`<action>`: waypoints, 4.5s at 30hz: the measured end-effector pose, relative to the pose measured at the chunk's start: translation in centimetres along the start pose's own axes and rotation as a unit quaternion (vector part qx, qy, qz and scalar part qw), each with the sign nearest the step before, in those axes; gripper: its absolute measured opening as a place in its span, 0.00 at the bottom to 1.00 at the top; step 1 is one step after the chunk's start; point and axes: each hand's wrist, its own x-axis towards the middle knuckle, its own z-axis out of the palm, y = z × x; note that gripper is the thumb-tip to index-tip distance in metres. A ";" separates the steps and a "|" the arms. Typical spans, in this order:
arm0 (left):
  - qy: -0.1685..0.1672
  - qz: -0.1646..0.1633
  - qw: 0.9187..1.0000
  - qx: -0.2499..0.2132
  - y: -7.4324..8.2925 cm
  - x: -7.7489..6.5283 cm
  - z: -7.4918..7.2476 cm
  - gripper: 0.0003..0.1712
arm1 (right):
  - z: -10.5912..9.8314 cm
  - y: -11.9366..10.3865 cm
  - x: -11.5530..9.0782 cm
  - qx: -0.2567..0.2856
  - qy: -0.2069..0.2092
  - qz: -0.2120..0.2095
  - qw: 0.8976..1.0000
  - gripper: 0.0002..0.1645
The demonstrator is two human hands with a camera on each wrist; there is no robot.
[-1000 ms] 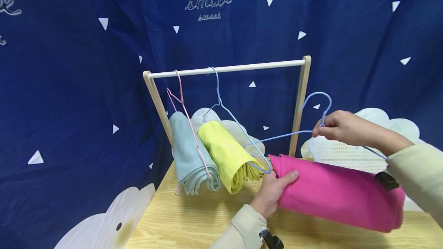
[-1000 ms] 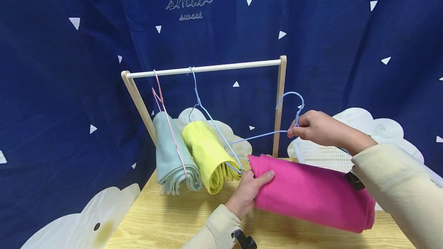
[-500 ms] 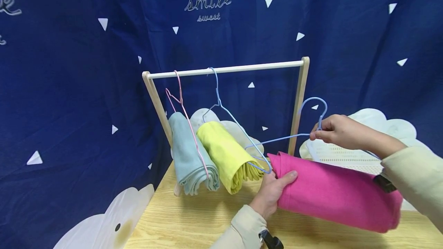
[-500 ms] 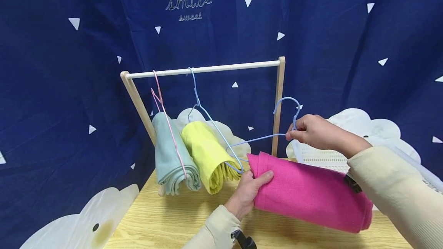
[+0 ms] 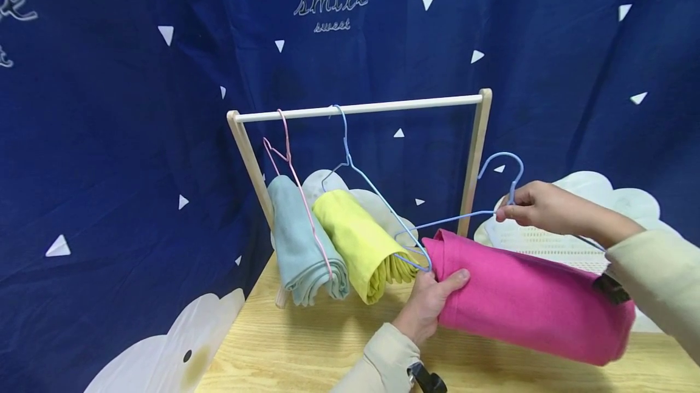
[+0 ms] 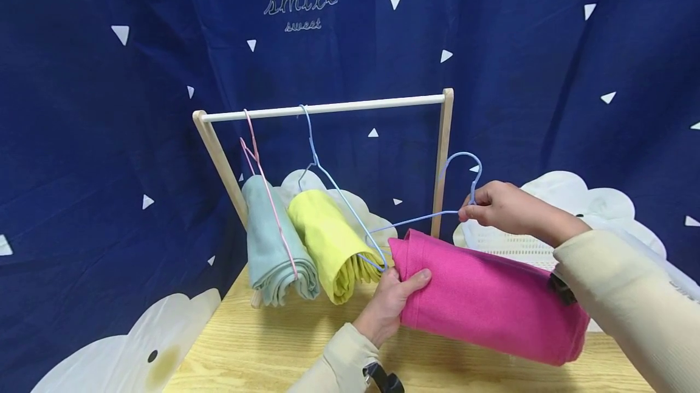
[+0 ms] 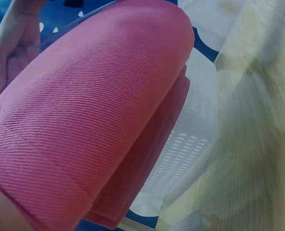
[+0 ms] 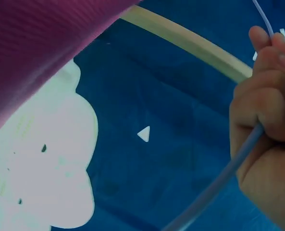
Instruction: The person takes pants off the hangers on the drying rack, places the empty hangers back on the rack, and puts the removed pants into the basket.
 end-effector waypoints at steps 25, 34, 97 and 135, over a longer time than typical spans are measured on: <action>0.025 -0.040 0.999 0.018 0.2 0.2 -0.6 0.16 | -1.8 0.5 1.1 0.138 -0.101 0.046 0.984 0.16; 0.010 -0.036 0.999 0.010 0.1 -0.2 -0.7 0.14 | -1.7 1.5 0.9 0.143 -0.103 0.055 0.983 0.18; -0.028 -0.021 0.999 0.016 0.3 -0.9 -1.6 0.13 | 1.0 4.4 0.5 0.030 -0.001 -0.003 1.000 0.10; -0.053 0.009 0.998 -0.025 0.7 -1.1 -0.8 0.15 | 0.1 5.0 -0.2 -0.005 0.012 0.016 1.000 0.10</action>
